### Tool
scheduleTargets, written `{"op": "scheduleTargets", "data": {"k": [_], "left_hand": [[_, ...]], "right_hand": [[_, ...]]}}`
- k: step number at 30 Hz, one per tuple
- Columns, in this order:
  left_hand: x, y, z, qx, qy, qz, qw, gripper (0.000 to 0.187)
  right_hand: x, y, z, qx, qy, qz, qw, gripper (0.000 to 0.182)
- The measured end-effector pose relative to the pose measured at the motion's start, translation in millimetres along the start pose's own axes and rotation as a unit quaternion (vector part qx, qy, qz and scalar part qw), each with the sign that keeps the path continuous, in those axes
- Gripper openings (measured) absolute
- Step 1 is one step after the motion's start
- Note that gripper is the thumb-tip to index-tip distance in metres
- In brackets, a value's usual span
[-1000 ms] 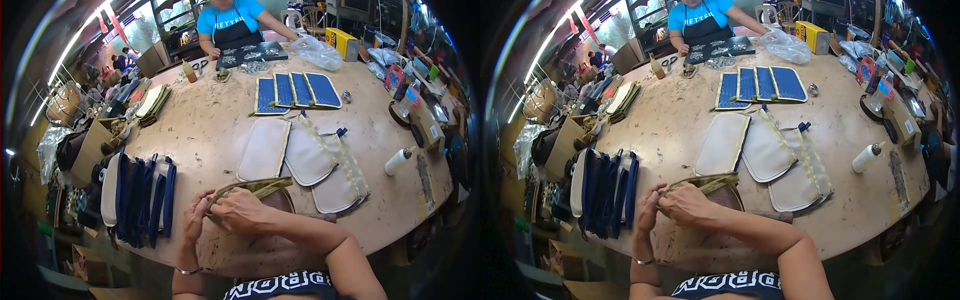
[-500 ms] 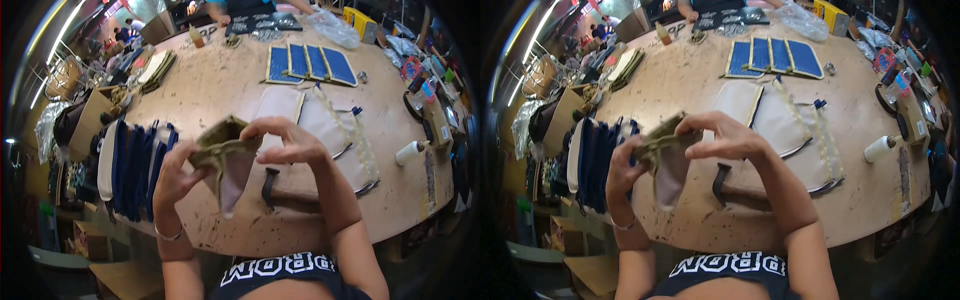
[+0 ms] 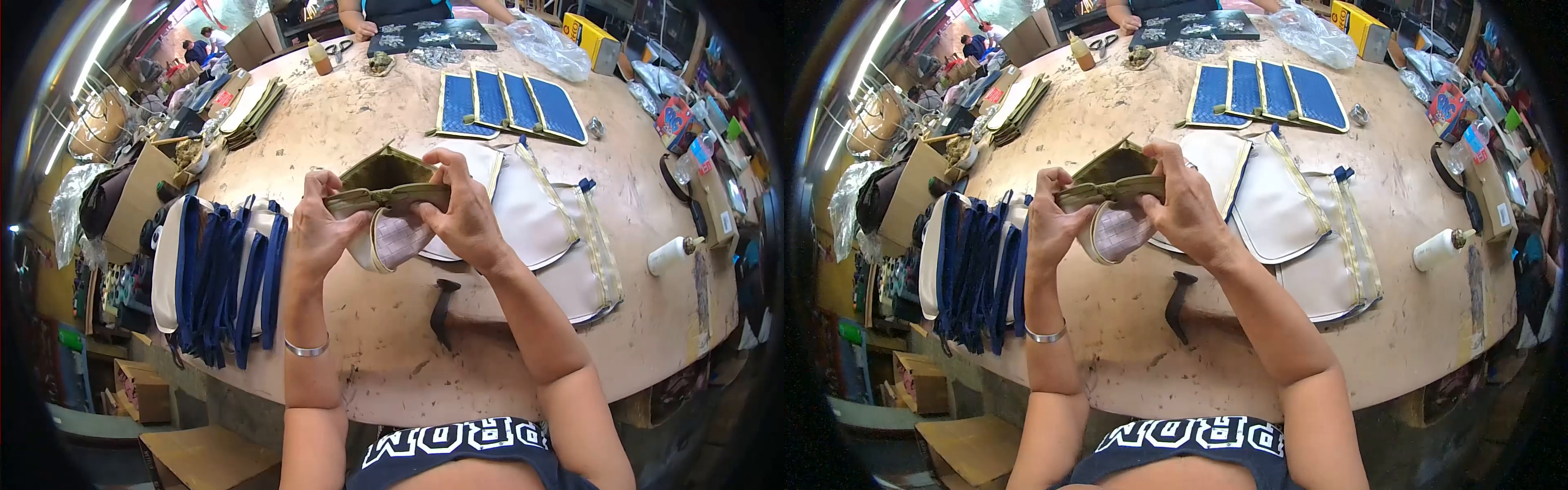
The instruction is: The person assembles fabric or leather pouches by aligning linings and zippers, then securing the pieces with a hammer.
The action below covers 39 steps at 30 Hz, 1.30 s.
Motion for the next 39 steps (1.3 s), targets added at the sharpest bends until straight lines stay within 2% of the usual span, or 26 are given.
{"op": "scheduleTargets", "data": {"k": [1,4,7,14,17,22,27,30,31,34,35,39], "left_hand": [[5,-5,13,-0.011,0.036,0.007,0.999,0.054],[7,-7,11,0.052,0.042,-0.049,0.997,0.055],[13,-7,10,0.049,-0.005,-0.052,0.997,0.057],[20,-26,5,0.065,-0.002,-0.077,0.995,0.057],[26,-31,9,0.058,0.062,-0.049,0.995,0.055],[44,-33,38,0.008,0.207,0.001,0.978,0.058],[43,-27,36,0.049,0.148,-0.059,0.986,0.062],[44,-23,38,0.074,0.126,-0.084,0.986,0.063],[44,-21,37,0.074,0.135,-0.087,0.984,0.055],[39,-13,20,0.129,0.053,-0.119,0.983,0.042],[37,-11,13,0.137,0.067,-0.122,0.981,0.032],[37,-9,10,0.147,0.040,-0.118,0.981,0.030]], "right_hand": [[0,1,-2,0.005,0.000,-0.001,1.000,0.054],[-2,3,-15,0.034,-0.021,-0.016,0.999,0.053],[-4,3,-20,0.013,0.019,-0.009,1.000,0.054],[-12,8,-43,0.085,-0.059,-0.084,0.991,0.054],[-17,10,-56,0.086,-0.075,-0.116,0.987,0.055],[-21,12,-51,0.091,-0.047,-0.103,0.989,0.053],[-22,14,-54,0.106,-0.066,-0.131,0.984,0.052],[-23,16,-55,0.073,-0.041,-0.142,0.986,0.053],[-22,16,-55,0.070,-0.039,-0.139,0.987,0.054],[-23,17,-53,0.051,-0.019,-0.137,0.989,0.053],[-24,18,-53,0.061,-0.024,-0.133,0.989,0.052],[-26,20,-47,0.076,-0.027,-0.120,0.990,0.043]]}}
Point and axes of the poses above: each hand's wrist, its own y-axis away from the middle knuckle, its own x-axis out of the palm, z = x × y, the point moved 9 cm from there along -y, towards the middle knuckle, and after that the axes turned 14 degrees about -x, right-handed, at the moved point
